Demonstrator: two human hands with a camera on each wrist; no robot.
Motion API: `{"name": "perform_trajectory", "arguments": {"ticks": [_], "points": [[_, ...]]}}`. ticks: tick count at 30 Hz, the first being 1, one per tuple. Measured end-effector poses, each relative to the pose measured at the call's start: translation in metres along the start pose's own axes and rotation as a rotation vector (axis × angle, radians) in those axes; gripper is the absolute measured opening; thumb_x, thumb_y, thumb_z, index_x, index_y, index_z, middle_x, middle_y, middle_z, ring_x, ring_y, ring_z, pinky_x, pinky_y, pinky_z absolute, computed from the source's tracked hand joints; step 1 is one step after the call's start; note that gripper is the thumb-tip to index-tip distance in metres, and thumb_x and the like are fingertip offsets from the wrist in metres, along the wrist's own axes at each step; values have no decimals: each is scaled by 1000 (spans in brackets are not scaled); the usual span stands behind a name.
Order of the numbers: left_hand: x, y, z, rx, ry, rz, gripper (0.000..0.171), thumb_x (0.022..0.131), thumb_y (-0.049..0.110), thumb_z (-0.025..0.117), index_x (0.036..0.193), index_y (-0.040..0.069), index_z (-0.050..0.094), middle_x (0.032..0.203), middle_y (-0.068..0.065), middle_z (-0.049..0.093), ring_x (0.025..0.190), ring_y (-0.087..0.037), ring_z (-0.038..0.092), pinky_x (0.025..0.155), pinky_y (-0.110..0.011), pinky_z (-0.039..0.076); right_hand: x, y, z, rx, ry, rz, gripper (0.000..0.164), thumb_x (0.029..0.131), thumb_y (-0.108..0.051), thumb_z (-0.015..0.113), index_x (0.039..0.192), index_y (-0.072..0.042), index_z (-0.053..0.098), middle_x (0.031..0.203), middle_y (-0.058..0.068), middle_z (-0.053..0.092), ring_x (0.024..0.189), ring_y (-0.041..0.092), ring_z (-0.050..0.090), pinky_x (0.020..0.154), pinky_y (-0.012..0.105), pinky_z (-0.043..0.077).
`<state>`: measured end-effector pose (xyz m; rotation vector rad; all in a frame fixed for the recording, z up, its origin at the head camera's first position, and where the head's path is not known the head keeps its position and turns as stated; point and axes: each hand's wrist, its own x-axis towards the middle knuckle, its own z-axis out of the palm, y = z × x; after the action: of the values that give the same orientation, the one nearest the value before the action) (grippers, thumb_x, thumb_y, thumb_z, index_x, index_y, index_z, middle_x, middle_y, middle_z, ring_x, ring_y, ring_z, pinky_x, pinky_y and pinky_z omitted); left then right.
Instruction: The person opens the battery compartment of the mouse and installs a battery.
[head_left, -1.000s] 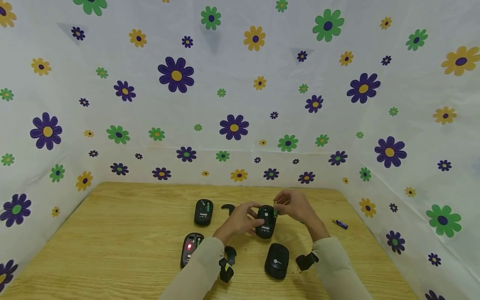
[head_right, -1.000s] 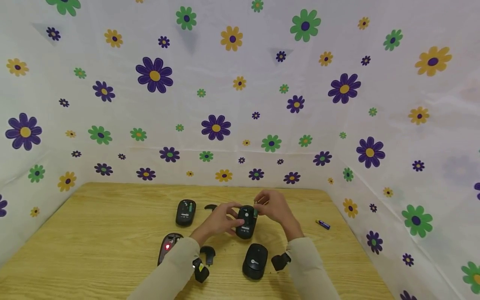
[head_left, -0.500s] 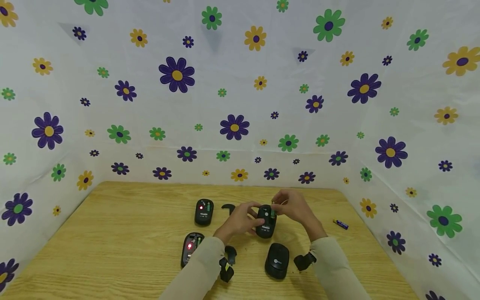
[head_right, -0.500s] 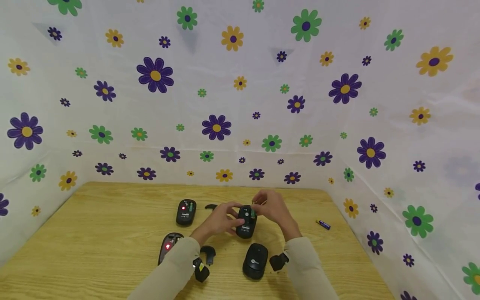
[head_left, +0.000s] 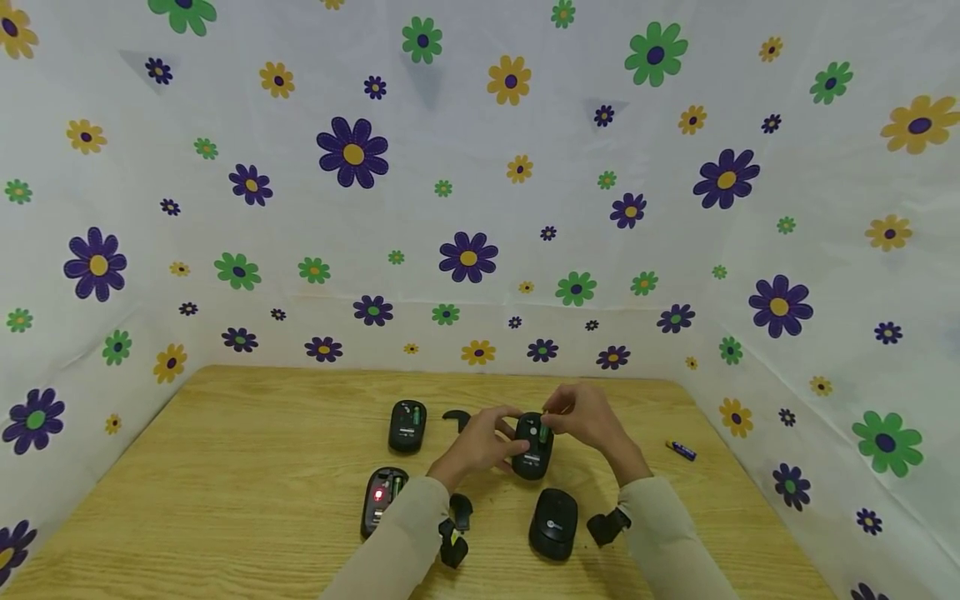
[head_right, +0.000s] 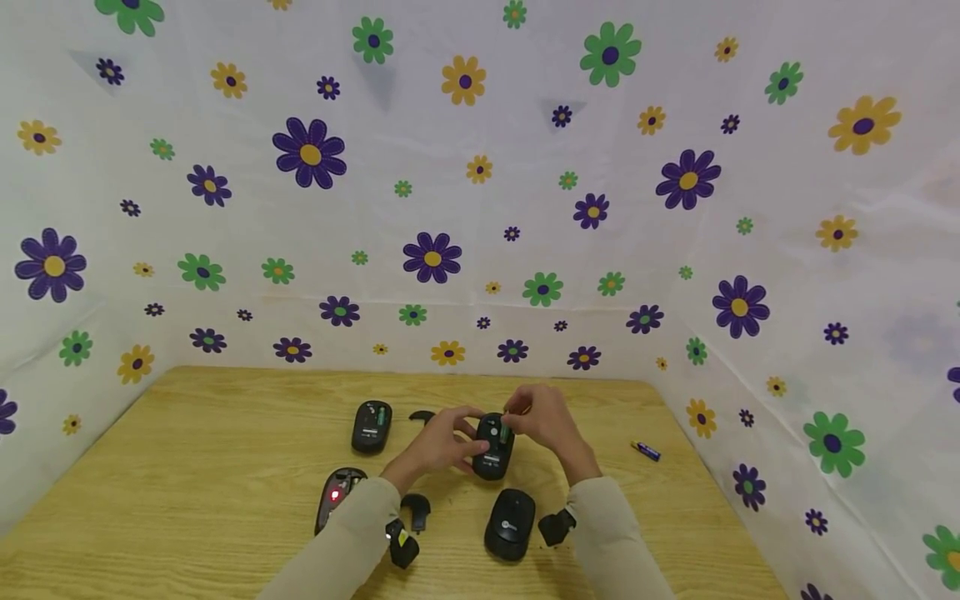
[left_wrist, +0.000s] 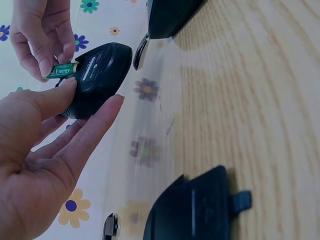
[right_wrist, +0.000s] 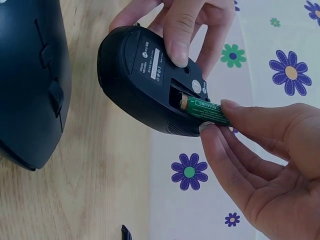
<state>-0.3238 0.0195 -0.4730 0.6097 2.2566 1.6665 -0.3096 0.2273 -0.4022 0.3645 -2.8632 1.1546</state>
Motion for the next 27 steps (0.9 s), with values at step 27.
{"name": "perform_trajectory", "arguments": {"ticks": [27], "points": [[-1, -4, -2, -6, 17, -18, 52, 96, 13, 75, 145, 10, 57, 115, -20, 68, 82, -23, 74, 65, -39, 67, 0, 2, 11, -48, -23, -3, 8, 91, -3, 76, 98, 0, 79, 93, 13, 77, 74, 17, 72, 68, 33, 65]]}}
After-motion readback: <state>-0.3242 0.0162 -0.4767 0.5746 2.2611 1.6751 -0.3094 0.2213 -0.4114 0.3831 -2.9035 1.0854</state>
